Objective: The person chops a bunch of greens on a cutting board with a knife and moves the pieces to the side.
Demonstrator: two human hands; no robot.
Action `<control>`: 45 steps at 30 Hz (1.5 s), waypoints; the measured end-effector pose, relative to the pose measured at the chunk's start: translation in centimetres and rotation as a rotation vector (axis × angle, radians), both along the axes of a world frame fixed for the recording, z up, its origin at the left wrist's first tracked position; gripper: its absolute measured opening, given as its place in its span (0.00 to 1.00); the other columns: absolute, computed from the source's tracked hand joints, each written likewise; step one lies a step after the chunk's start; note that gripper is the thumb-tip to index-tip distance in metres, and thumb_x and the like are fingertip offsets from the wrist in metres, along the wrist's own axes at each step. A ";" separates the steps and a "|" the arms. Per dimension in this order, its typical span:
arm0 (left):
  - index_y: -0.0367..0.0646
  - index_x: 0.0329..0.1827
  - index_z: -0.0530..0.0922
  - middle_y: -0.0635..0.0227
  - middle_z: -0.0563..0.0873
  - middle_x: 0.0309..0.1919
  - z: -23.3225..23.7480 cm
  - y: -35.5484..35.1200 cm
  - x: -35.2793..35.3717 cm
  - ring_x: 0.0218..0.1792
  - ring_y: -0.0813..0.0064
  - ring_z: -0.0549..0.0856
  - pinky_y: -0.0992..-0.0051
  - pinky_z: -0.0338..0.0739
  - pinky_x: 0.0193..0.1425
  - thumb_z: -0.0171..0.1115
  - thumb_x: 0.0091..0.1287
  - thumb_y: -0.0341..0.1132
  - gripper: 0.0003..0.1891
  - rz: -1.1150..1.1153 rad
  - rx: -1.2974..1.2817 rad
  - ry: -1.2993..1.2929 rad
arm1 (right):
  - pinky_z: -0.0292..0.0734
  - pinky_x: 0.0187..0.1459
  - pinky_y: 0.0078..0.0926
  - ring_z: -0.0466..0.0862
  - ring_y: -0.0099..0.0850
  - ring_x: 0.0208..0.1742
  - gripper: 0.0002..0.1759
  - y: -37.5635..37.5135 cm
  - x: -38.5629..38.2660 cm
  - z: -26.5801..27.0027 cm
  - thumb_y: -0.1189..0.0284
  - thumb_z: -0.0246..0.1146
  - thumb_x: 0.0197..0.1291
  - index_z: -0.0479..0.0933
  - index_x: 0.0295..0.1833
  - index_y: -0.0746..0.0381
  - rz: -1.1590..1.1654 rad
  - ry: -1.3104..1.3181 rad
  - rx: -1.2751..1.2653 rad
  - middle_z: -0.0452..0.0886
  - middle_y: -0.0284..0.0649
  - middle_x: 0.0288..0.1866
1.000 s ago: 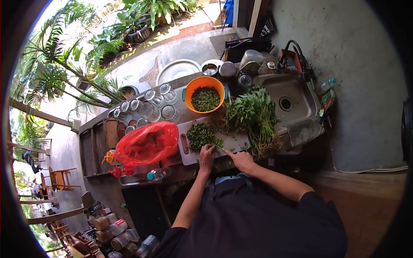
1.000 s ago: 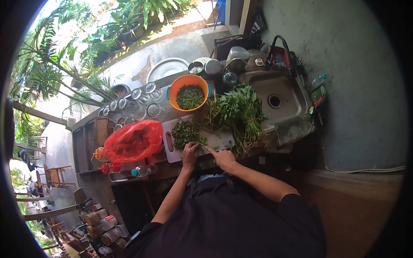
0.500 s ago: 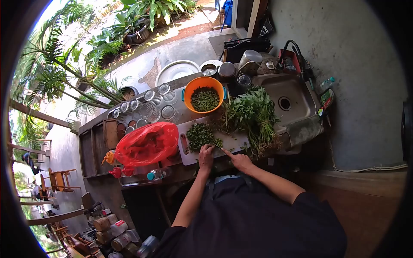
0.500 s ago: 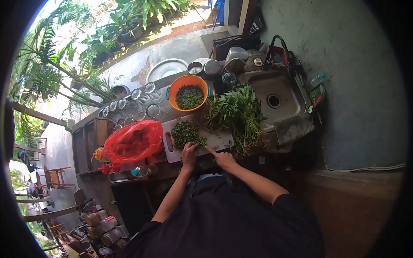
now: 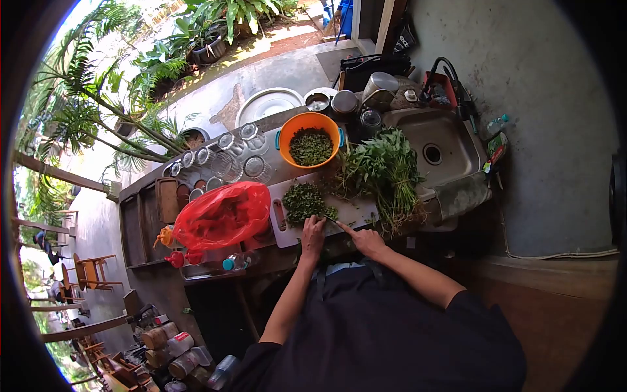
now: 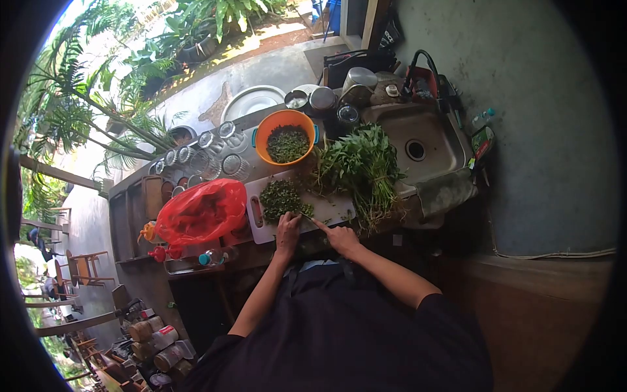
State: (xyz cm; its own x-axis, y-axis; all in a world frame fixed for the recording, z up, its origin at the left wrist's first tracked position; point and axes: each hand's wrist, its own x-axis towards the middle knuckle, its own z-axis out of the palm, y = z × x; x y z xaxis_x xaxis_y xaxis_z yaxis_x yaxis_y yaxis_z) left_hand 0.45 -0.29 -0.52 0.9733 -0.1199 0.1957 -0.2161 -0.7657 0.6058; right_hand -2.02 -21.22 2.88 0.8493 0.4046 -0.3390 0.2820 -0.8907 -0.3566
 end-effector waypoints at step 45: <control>0.40 0.44 0.88 0.59 0.86 0.41 -0.3 0.2 0.7 0.48 0.58 0.84 0.64 0.79 0.54 0.64 0.58 0.24 0.12 0.040 -0.085 0.042 | 0.83 0.38 0.53 0.85 0.53 0.31 0.45 -1.6 0.3 0.5 0.72 0.50 0.68 0.38 0.82 0.26 0.045 0.023 -0.011 0.83 0.53 0.29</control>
State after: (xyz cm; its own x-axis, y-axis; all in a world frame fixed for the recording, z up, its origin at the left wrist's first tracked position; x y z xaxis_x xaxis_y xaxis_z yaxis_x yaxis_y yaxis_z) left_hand 1.19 -0.13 -0.81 0.9846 -0.0652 0.1623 -0.1592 -0.7186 0.6769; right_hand -1.71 -22.79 3.42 0.8221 0.4388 -0.3628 0.3141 -0.8810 -0.3539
